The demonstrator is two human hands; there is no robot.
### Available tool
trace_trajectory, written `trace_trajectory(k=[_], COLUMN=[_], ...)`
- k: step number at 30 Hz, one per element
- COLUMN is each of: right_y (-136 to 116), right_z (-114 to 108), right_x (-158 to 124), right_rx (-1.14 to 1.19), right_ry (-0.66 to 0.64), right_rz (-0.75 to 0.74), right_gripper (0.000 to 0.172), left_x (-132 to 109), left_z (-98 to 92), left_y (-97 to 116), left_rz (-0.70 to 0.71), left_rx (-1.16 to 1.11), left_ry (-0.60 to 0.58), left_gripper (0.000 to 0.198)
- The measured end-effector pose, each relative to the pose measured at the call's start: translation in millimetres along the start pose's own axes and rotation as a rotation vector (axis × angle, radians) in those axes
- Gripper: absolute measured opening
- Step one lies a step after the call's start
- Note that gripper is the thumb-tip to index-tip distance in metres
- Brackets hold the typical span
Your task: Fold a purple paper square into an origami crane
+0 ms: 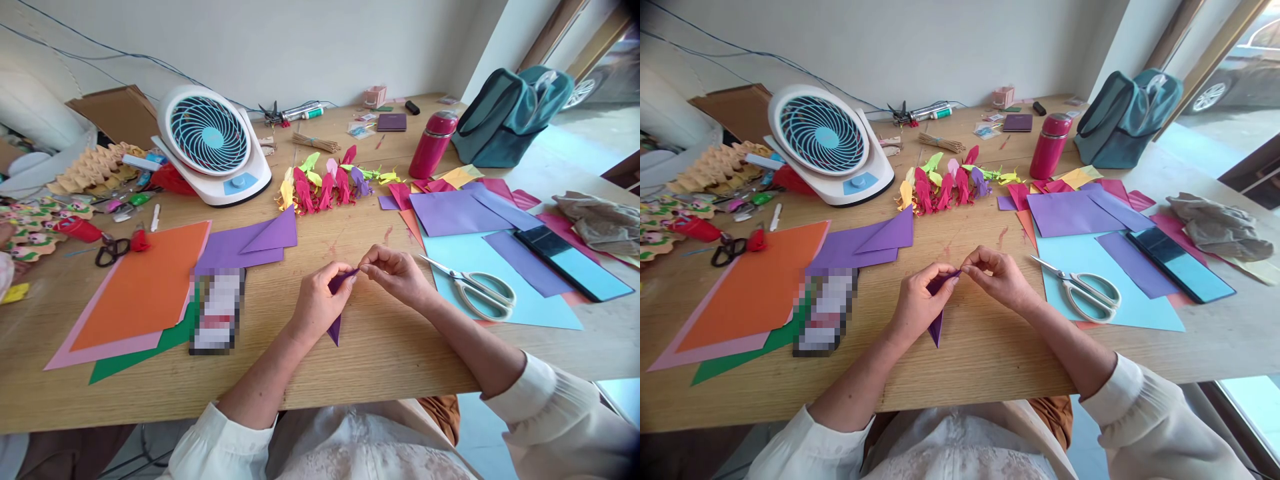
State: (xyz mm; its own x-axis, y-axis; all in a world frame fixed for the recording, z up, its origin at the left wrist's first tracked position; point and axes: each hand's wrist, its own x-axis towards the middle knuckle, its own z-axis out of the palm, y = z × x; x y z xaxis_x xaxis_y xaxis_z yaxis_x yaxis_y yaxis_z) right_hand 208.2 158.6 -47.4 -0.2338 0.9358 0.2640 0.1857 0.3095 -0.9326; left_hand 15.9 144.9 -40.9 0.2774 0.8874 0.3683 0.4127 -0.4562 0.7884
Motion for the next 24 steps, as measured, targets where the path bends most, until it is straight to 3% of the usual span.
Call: trace_trajectory(k=[6,17,24], right_y=[2.9,2.4,-1.1], right_z=[2.7,3.0,1.2], right_x=[1.3,-1.4,0.8], right_rx=[0.111,0.018,0.063], right_ry=[-0.086,-0.032,-0.046], right_rz=[0.038,0.004,0.058], right_gripper=[0.027,0.029,0.036], left_x=[2.1,1.7,5.5], left_z=[1.4,4.4,1.9], left_y=[-2.2,-4.0,-5.7], left_rz=[-0.072,-0.109,-0.200], left_rx=[-0.108,-0.162,-0.272], left_ry=[0.000,-0.024,-0.124], left_gripper=[0.004,0.006,0.013])
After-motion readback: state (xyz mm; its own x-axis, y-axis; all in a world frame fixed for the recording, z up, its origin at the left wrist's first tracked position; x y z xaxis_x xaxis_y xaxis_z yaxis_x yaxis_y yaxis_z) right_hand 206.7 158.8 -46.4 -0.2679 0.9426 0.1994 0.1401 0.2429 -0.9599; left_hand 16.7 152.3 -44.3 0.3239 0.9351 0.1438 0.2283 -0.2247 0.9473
